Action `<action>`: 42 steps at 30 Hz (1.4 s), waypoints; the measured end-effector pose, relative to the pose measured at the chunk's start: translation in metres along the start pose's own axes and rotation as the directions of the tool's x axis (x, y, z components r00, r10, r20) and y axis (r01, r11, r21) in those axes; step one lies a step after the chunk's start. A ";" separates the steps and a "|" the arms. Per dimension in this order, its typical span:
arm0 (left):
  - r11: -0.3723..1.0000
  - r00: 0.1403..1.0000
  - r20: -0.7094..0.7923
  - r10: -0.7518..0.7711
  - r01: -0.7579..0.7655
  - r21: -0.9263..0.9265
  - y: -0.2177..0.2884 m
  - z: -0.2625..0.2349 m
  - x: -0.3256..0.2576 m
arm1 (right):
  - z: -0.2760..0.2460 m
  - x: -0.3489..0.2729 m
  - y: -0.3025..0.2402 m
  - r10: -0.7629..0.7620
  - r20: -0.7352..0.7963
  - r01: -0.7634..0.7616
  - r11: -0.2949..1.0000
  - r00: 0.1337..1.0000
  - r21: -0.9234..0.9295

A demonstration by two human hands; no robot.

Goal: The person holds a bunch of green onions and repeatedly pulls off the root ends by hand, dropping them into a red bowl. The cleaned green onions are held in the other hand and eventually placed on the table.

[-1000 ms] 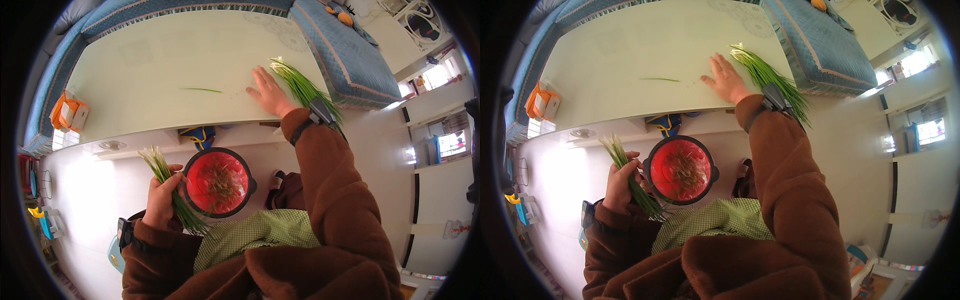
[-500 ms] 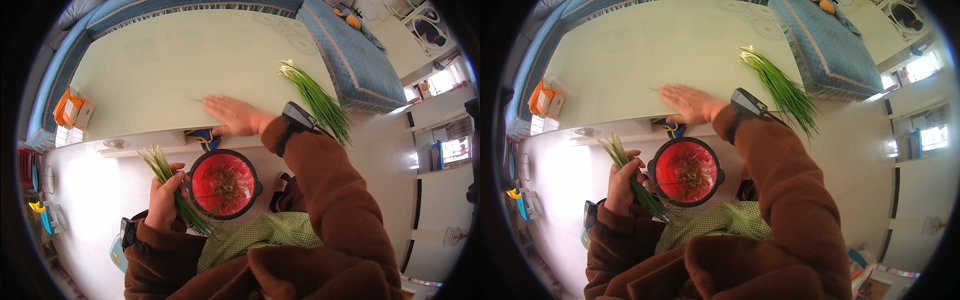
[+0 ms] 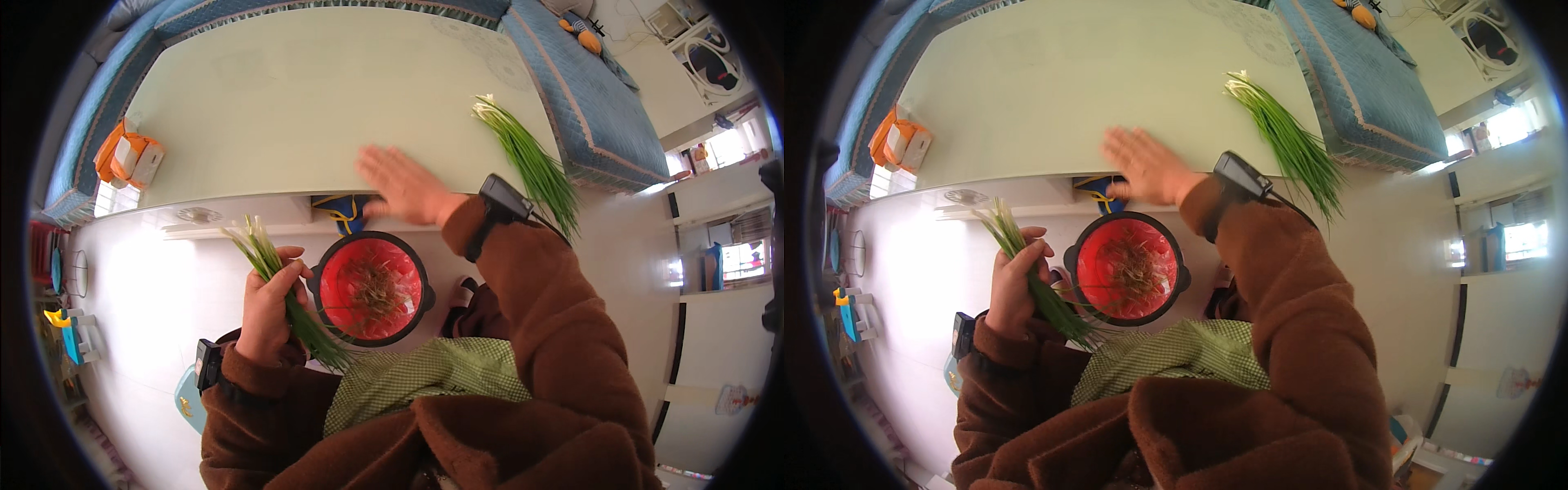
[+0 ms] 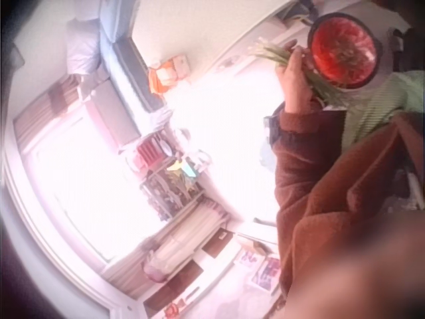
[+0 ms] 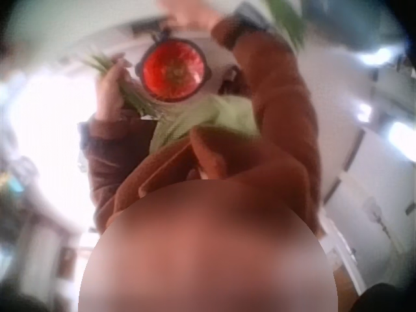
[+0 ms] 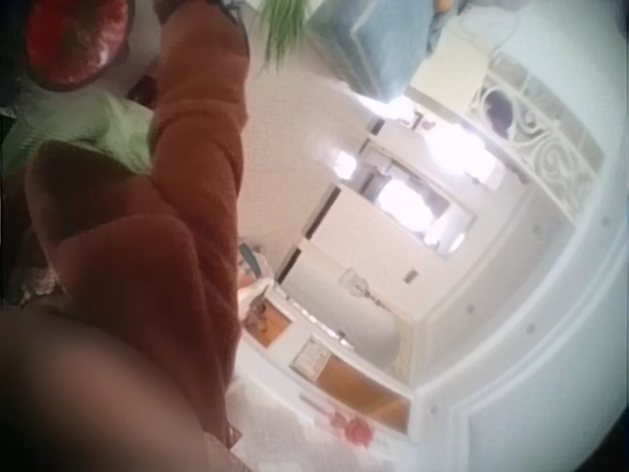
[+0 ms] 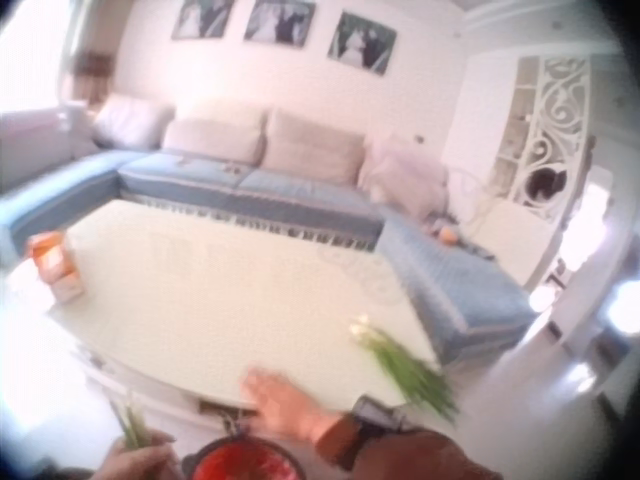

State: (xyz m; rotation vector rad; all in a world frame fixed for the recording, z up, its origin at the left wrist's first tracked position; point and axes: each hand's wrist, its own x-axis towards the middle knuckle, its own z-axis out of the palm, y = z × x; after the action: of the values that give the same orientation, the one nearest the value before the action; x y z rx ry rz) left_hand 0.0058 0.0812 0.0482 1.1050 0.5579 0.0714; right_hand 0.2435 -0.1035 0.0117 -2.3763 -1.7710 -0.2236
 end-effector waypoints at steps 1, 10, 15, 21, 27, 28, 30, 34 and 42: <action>1.000 1.000 -0.003 -0.004 0.004 0.003 0.001 0.000 0.000 | -0.001 -0.006 -0.009 -0.136 0.069 0.135 0.990 0.988 0.029; 1.000 0.999 -0.038 0.008 -0.008 0.013 0.006 0.010 -0.009 | 0.011 0.046 -0.017 -0.019 -0.012 0.021 0.983 1.000 0.181; 0.999 0.999 0.035 -0.009 0.011 -0.040 0.006 0.006 -0.002 | 0.029 0.024 -0.059 -0.460 0.083 0.399 0.836 0.884 0.377; 0.995 0.999 0.028 -0.027 0.029 -0.091 -0.002 0.008 -0.001 | -0.002 -0.001 0.011 0.044 0.087 -0.076 0.908 0.995 0.411; 0.999 0.999 0.041 -0.020 0.022 -0.042 -0.006 0.011 0.002 | -0.071 -0.036 0.146 0.552 -0.071 -0.554 0.832 0.830 -0.005; 0.999 0.998 0.056 -0.034 0.035 -0.010 -0.006 0.010 0.003 | -0.076 -0.042 0.160 0.662 0.019 -0.658 0.747 0.749 -0.091; 0.999 0.997 0.070 -0.046 0.045 0.006 -0.007 0.011 0.006 | -0.079 -0.053 0.178 0.770 0.140 -0.760 0.638 0.623 -0.123; 0.999 0.995 0.085 -0.044 0.045 -0.008 -0.008 0.015 0.009 | -0.070 -0.064 0.184 0.877 0.216 -0.852 0.472 0.428 -0.225; 0.996 0.983 0.169 -0.074 0.081 -0.030 -0.011 0.036 0.017 | -0.071 -0.067 0.158 0.897 0.217 -0.880 0.427 0.385 -0.207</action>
State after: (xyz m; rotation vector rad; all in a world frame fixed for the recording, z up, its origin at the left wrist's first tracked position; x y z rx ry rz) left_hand 0.0343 0.0521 0.0439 1.0412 0.4461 -0.0784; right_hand 0.3750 -0.2258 0.0585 -3.1226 -0.2468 0.2650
